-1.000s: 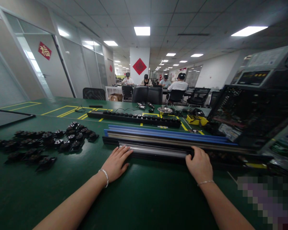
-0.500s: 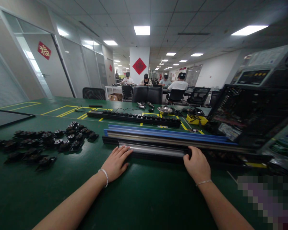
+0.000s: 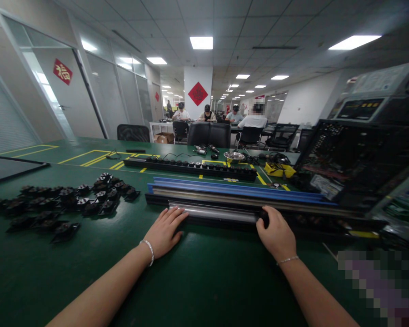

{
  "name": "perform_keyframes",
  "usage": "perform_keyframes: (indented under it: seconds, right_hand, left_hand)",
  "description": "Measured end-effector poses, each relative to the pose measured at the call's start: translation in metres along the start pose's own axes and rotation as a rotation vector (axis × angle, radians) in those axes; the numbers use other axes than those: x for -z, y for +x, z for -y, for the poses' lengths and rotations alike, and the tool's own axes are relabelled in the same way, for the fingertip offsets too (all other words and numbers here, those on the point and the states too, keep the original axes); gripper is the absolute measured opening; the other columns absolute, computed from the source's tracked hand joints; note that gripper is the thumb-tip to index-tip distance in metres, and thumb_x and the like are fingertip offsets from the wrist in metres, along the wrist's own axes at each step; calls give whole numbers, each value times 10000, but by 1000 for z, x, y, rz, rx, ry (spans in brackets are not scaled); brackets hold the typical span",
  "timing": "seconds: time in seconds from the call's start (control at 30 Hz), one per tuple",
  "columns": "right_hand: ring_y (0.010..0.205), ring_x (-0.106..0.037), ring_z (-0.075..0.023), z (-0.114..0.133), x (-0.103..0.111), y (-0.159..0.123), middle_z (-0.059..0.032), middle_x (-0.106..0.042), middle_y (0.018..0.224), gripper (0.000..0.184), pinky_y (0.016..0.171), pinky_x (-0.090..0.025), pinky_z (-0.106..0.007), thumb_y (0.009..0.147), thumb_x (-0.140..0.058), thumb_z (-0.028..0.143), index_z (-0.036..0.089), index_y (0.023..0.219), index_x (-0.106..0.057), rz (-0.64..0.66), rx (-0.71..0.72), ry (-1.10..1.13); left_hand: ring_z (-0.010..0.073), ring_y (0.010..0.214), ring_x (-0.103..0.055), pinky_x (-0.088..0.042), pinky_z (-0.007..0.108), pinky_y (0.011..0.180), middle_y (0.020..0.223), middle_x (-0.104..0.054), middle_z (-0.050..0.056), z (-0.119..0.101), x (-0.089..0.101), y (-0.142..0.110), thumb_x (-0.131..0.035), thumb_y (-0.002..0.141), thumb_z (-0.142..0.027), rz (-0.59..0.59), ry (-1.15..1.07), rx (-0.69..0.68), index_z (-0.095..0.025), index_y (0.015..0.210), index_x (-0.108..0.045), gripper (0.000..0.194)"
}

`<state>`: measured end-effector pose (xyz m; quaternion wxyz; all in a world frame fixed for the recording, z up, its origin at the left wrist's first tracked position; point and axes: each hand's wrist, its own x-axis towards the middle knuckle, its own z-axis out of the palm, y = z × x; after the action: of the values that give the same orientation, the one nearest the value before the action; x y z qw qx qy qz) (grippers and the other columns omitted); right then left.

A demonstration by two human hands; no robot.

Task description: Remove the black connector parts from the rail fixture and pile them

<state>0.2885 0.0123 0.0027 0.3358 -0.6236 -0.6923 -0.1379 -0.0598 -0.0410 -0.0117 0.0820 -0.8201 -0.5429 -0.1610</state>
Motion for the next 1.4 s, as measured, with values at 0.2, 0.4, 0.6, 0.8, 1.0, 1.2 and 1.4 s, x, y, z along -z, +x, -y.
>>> perform_keyframes:
  seconds: [0.2, 0.4, 0.6, 0.8, 1.0, 1.2, 1.4]
  right_hand:
    - [825, -593, -254, 1, 8, 5, -124, -642, 864, 320, 705, -437, -361, 838, -410, 396, 142, 944, -573, 84, -183, -125]
    - [755, -597, -227, -1, 8, 5, -100, -652, 814, 281, 683, -411, -339, 835, -416, 385, 160, 915, -566, 90, -163, -95]
    - [785, -600, -206, 0, 4, 1, -74, -659, 836, 205, 745, -422, -331, 815, -438, 336, 182, 900, -544, 116, -45, 31]
    - [819, -596, -203, 0, 3, 0, -71, -654, 866, 187, 785, -429, -335, 817, -427, 325, 190, 880, -540, 150, 24, 99]
    - [847, -595, -197, 0, 2, 0, -74, -656, 899, 200, 798, -443, -332, 817, -424, 306, 183, 881, -569, 189, 65, 143]
    - [897, -606, -208, -2, 0, 0, -77, -676, 924, 222, 841, -459, -361, 816, -432, 290, 181, 866, -617, 197, 147, 178]
    - [969, -603, -217, -1, -1, -1, -82, -685, 986, 233, 900, -457, -388, 819, -443, 279, 186, 860, -653, 203, 258, 219]
  left_hand:
    - [237, 1325, -336, -267, 493, 1106, 1409, -437, 50, 0, 0, 0, -500, 814, -227, 8, -2, 1, -258, 1374, -349, 581]
    - [233, 1323, -339, -262, 481, 1111, 1397, -452, 49, -1, 0, 0, -507, 805, -222, -12, 0, -4, -259, 1370, -358, 586]
    - [238, 1319, -345, -271, 489, 1107, 1403, -446, 43, -1, 1, 0, -503, 809, -229, 0, -2, 1, -261, 1369, -360, 578]
    - [238, 1322, -342, -266, 492, 1109, 1406, -443, 50, -1, 1, 1, -501, 810, -223, -6, 1, -2, -253, 1371, -355, 580]
    - [243, 1328, -332, -267, 505, 1104, 1413, -432, 52, -1, 1, 1, -487, 821, -220, 11, -1, 3, -252, 1375, -347, 572]
    - [238, 1330, -327, -258, 496, 1108, 1414, -430, 49, 0, -1, 0, -492, 819, -219, 7, 0, 0, -253, 1377, -344, 578]
    - [235, 1322, -337, -263, 487, 1104, 1403, -441, 52, 0, -2, 0, -504, 811, -214, -8, 3, -7, -250, 1378, -348, 590]
